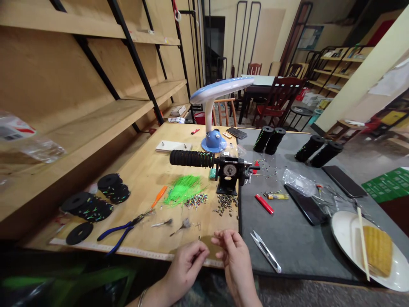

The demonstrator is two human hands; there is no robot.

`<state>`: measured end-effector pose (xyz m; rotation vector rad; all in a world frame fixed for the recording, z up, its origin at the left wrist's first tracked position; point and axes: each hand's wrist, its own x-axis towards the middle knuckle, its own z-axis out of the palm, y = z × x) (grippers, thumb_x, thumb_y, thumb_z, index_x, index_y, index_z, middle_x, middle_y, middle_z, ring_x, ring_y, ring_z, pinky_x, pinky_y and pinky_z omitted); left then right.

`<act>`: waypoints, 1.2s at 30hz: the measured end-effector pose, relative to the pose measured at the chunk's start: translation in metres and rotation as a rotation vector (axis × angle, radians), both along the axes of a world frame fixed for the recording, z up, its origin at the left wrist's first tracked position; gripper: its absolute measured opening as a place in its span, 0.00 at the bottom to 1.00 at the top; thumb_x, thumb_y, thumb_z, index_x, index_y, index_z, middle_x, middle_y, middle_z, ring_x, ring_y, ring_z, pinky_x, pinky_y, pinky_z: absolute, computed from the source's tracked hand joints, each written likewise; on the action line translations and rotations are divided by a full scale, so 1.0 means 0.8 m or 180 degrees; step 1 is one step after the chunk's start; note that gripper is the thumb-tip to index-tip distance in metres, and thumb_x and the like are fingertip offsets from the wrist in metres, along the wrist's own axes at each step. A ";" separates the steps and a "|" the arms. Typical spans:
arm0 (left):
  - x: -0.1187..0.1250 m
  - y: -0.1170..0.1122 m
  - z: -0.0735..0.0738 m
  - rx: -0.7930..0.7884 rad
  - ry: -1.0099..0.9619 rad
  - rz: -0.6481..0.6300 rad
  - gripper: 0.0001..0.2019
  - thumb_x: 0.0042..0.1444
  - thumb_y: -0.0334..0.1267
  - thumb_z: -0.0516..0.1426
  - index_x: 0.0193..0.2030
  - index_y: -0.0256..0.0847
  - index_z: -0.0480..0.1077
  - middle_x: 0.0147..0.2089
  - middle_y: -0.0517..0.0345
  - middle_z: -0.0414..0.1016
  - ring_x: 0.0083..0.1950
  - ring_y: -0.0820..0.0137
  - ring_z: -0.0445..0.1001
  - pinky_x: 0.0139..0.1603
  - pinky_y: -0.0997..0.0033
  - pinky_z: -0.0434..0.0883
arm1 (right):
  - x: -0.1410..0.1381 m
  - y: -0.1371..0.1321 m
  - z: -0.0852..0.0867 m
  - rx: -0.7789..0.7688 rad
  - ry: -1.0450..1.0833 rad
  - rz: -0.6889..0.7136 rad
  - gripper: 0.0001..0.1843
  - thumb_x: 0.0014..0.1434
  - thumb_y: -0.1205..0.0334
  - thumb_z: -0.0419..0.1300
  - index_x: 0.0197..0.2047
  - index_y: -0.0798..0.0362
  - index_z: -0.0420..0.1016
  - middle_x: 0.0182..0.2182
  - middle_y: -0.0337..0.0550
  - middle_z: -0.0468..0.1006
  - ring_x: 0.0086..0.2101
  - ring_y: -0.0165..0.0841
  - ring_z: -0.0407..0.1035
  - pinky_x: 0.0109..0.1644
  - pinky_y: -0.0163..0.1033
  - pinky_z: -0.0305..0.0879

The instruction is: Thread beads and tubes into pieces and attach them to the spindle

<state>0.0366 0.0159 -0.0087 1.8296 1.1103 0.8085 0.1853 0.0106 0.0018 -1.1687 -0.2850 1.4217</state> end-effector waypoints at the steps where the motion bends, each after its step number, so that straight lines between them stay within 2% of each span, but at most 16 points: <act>1: 0.000 0.001 0.001 0.0018 0.0046 -0.0009 0.11 0.62 0.36 0.51 0.29 0.40 0.69 0.26 0.57 0.71 0.29 0.69 0.68 0.31 0.73 0.61 | 0.000 -0.001 0.001 0.0035 -0.0024 0.0059 0.22 0.37 0.47 0.75 0.27 0.53 0.74 0.28 0.40 0.79 0.25 0.29 0.72 0.20 0.27 0.63; 3: -0.003 0.002 0.005 0.0031 0.0105 -0.0052 0.09 0.60 0.34 0.53 0.30 0.40 0.70 0.28 0.56 0.71 0.31 0.68 0.69 0.32 0.72 0.62 | 0.000 -0.002 0.002 0.0121 -0.0200 0.0229 0.23 0.39 0.44 0.73 0.26 0.52 0.72 0.23 0.38 0.77 0.21 0.28 0.68 0.19 0.27 0.61; 5: -0.009 0.004 0.012 0.0002 0.0060 -0.0029 0.04 0.58 0.33 0.55 0.35 0.40 0.72 0.32 0.54 0.72 0.32 0.68 0.70 0.34 0.72 0.63 | 0.002 -0.004 0.001 0.0271 -0.0704 0.0519 0.22 0.43 0.42 0.70 0.25 0.52 0.71 0.20 0.36 0.74 0.17 0.26 0.63 0.18 0.28 0.59; 7: -0.016 0.004 0.022 -0.0008 -0.0090 0.0169 0.05 0.55 0.33 0.58 0.39 0.39 0.72 0.36 0.52 0.72 0.34 0.68 0.70 0.36 0.72 0.65 | 0.003 -0.006 -0.003 0.0610 -0.1684 0.0895 0.21 0.51 0.42 0.64 0.25 0.51 0.71 0.18 0.35 0.71 0.17 0.27 0.62 0.20 0.30 0.59; 9: -0.022 0.002 0.032 -0.0059 -0.0253 0.0456 0.08 0.53 0.33 0.60 0.40 0.38 0.72 0.37 0.52 0.72 0.34 0.68 0.70 0.36 0.72 0.66 | 0.000 -0.009 -0.010 0.1082 -0.2720 0.1235 0.18 0.57 0.45 0.60 0.26 0.51 0.72 0.19 0.37 0.72 0.20 0.30 0.65 0.24 0.32 0.62; 12: -0.027 -0.002 0.041 -0.0397 -0.0397 0.0678 0.07 0.50 0.35 0.62 0.37 0.37 0.73 0.34 0.54 0.73 0.32 0.69 0.70 0.31 0.74 0.65 | -0.013 -0.016 -0.024 0.1679 -0.3683 0.1558 0.19 0.64 0.48 0.51 0.29 0.50 0.71 0.21 0.40 0.74 0.22 0.33 0.69 0.27 0.34 0.63; 14: -0.029 -0.003 0.041 -0.0565 -0.0409 0.0779 0.03 0.52 0.34 0.60 0.32 0.37 0.72 0.30 0.55 0.73 0.30 0.70 0.70 0.30 0.75 0.64 | -0.024 -0.020 -0.033 0.1865 -0.4086 0.1583 0.21 0.67 0.49 0.45 0.29 0.49 0.69 0.21 0.41 0.74 0.21 0.33 0.70 0.25 0.34 0.62; 16: -0.031 -0.004 0.037 -0.0515 -0.0339 0.0902 0.07 0.54 0.33 0.58 0.27 0.37 0.71 0.26 0.58 0.71 0.29 0.70 0.69 0.30 0.75 0.62 | -0.034 -0.023 -0.040 0.1979 -0.4366 0.1567 0.22 0.69 0.51 0.42 0.29 0.49 0.67 0.20 0.40 0.74 0.21 0.33 0.70 0.24 0.34 0.61; 20: -0.036 -0.008 0.027 -0.0340 -0.0170 0.0980 0.09 0.56 0.33 0.57 0.24 0.38 0.69 0.24 0.59 0.70 0.28 0.72 0.67 0.29 0.75 0.60 | -0.043 -0.024 -0.044 0.2189 -0.4316 0.1606 0.20 0.69 0.53 0.42 0.31 0.48 0.68 0.21 0.40 0.75 0.21 0.33 0.71 0.26 0.34 0.62; 24: -0.044 -0.011 0.025 -0.0227 -0.0034 0.0975 0.09 0.57 0.33 0.57 0.25 0.38 0.68 0.25 0.59 0.70 0.29 0.71 0.68 0.30 0.75 0.61 | -0.044 -0.022 -0.038 0.2191 -0.4098 0.1708 0.18 0.68 0.54 0.45 0.31 0.48 0.70 0.22 0.39 0.75 0.22 0.32 0.72 0.26 0.33 0.63; 27: -0.066 -0.002 0.028 0.0191 0.0153 0.0857 0.09 0.59 0.34 0.55 0.27 0.39 0.69 0.26 0.58 0.71 0.30 0.70 0.69 0.31 0.74 0.63 | -0.041 -0.021 -0.033 0.2058 -0.3888 0.1931 0.16 0.67 0.55 0.48 0.30 0.49 0.69 0.22 0.39 0.75 0.22 0.32 0.72 0.27 0.31 0.64; 29: -0.088 0.012 0.028 0.0756 0.0513 0.0946 0.08 0.61 0.34 0.52 0.32 0.39 0.71 0.31 0.55 0.73 0.36 0.66 0.71 0.38 0.69 0.66 | -0.039 -0.021 -0.031 0.1855 -0.3747 0.1885 0.16 0.66 0.54 0.50 0.30 0.50 0.69 0.21 0.38 0.74 0.22 0.32 0.70 0.28 0.31 0.63; 31: -0.109 0.028 0.022 0.1271 0.1083 0.1108 0.08 0.60 0.33 0.54 0.44 0.39 0.71 0.41 0.49 0.75 0.45 0.60 0.71 0.47 0.61 0.67 | -0.038 -0.022 -0.032 0.1636 -0.3599 0.1738 0.16 0.64 0.52 0.52 0.28 0.50 0.69 0.20 0.37 0.72 0.21 0.31 0.69 0.27 0.30 0.63; 33: -0.123 0.044 0.011 0.1468 0.1640 0.1200 0.14 0.59 0.29 0.52 0.51 0.39 0.69 0.46 0.48 0.75 0.49 0.57 0.70 0.51 0.55 0.66 | -0.037 -0.022 -0.033 0.1487 -0.3411 0.1680 0.17 0.63 0.51 0.53 0.27 0.51 0.69 0.20 0.36 0.71 0.22 0.31 0.68 0.27 0.30 0.63; 36: -0.128 0.060 -0.007 0.1413 0.2268 0.1078 0.17 0.57 0.24 0.51 0.52 0.38 0.68 0.42 0.49 0.76 0.46 0.58 0.71 0.50 0.54 0.68 | -0.038 -0.024 -0.033 0.1345 -0.3101 0.1712 0.17 0.62 0.50 0.54 0.26 0.52 0.69 0.20 0.36 0.70 0.23 0.31 0.67 0.28 0.30 0.62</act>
